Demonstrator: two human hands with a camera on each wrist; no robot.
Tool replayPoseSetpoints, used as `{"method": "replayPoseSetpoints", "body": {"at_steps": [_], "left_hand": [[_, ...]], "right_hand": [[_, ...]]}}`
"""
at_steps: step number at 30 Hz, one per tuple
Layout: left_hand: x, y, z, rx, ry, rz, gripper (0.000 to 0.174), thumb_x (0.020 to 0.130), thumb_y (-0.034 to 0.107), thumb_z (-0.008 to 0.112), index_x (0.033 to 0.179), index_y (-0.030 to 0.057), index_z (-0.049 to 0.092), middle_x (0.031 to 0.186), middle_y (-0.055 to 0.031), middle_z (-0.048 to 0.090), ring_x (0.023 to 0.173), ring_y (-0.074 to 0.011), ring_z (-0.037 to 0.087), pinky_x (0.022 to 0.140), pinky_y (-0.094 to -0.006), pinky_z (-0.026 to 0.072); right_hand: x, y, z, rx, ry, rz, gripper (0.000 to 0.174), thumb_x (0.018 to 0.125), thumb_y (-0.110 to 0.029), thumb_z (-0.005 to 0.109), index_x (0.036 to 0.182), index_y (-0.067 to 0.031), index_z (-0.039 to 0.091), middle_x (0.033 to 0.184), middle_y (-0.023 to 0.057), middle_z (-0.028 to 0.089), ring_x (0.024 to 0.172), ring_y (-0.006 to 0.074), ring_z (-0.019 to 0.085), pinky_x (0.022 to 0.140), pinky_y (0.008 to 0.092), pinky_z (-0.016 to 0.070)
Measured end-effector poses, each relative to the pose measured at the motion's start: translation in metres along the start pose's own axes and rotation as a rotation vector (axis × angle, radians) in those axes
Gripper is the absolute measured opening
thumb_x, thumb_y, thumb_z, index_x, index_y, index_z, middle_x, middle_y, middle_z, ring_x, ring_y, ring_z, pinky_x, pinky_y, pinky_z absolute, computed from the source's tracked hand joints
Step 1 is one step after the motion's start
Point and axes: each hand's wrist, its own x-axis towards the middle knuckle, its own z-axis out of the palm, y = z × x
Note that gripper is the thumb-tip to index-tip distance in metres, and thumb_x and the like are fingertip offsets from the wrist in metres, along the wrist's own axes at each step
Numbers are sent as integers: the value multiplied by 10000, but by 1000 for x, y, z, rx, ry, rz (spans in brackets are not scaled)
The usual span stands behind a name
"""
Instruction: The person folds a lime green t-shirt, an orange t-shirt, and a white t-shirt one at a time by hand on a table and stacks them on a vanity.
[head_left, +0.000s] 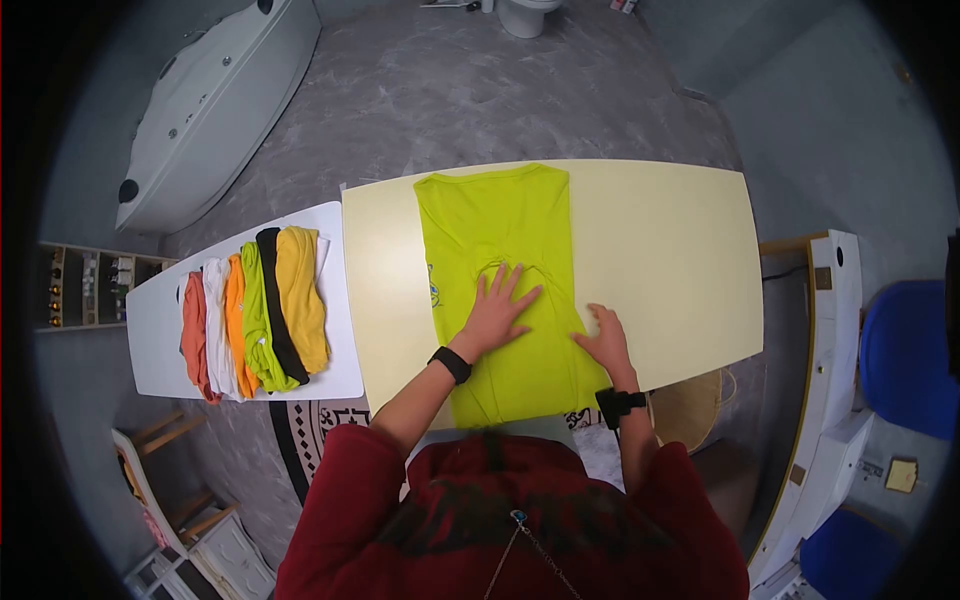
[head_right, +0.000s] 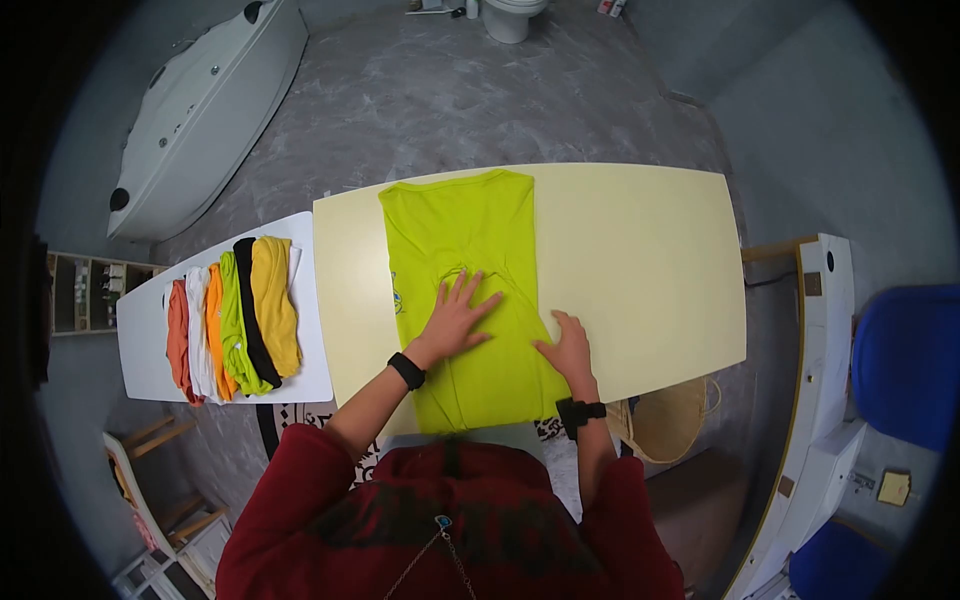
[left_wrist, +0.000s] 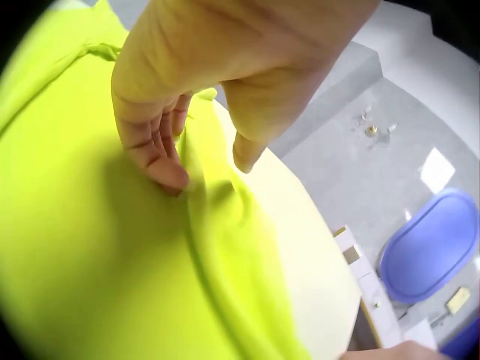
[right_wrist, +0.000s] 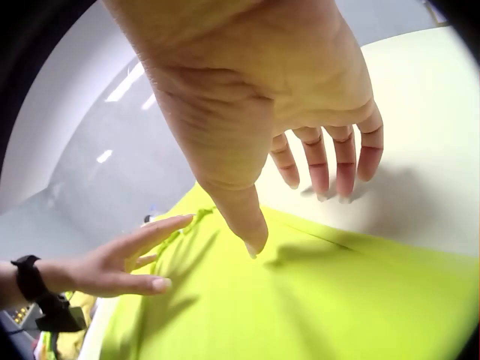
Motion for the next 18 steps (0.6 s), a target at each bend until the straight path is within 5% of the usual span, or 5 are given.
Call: {"method": "replayPoseSetpoints", "body": {"at_steps": [5, 9, 12, 15, 18], "left_hand": [[-12, 9, 27, 67, -170, 32, 916, 517, 529, 708, 1305, 347, 277, 1412, -130, 79, 1278, -403, 62, 895, -695, 116], [-11, 12, 29, 92, -132, 6, 923, 498, 541, 711, 1297, 353, 291, 1415, -121, 79, 1274, -417, 47, 884, -704, 110], [-10, 11, 28, 114, -144, 7, 919, 482, 545, 716, 1286, 357, 313, 1418, -113, 72, 1274, -418, 41, 880, -708, 101], [-11, 17, 25, 108, -214, -18, 815, 560, 478, 707, 1271, 283, 361, 1405, -151, 90, 1281, -399, 57, 929, -655, 136], [-9, 25, 45, -90, 109, 4, 606, 669, 272, 672, 1142, -12, 423, 1225, -271, 356, 1142, -357, 374, 910, -368, 360]], "right_hand": [[-64, 29, 0, -154, -285, 316, 346, 584, -158, 697, 850, -38, 509, 771, 136, 559, 766, 334, 542, 646, 416, 438], [-98, 11, 16, 5, -394, 190, 182, 563, -77, 591, 694, -67, 465, 694, 115, 523, 731, 341, 510, 593, 438, 384], [-110, -28, 15, -154, -164, -186, 225, 554, -84, 615, 717, -89, 460, 757, 74, 443, 765, 282, 458, 631, 397, 358], [-115, -35, 29, -185, -83, -151, 299, 556, -84, 632, 796, -86, 453, 802, 76, 459, 779, 287, 470, 637, 398, 374], [-119, -16, 37, -227, -120, -45, 354, 552, -84, 641, 845, -76, 443, 770, 96, 490, 760, 297, 492, 619, 397, 400]]}}
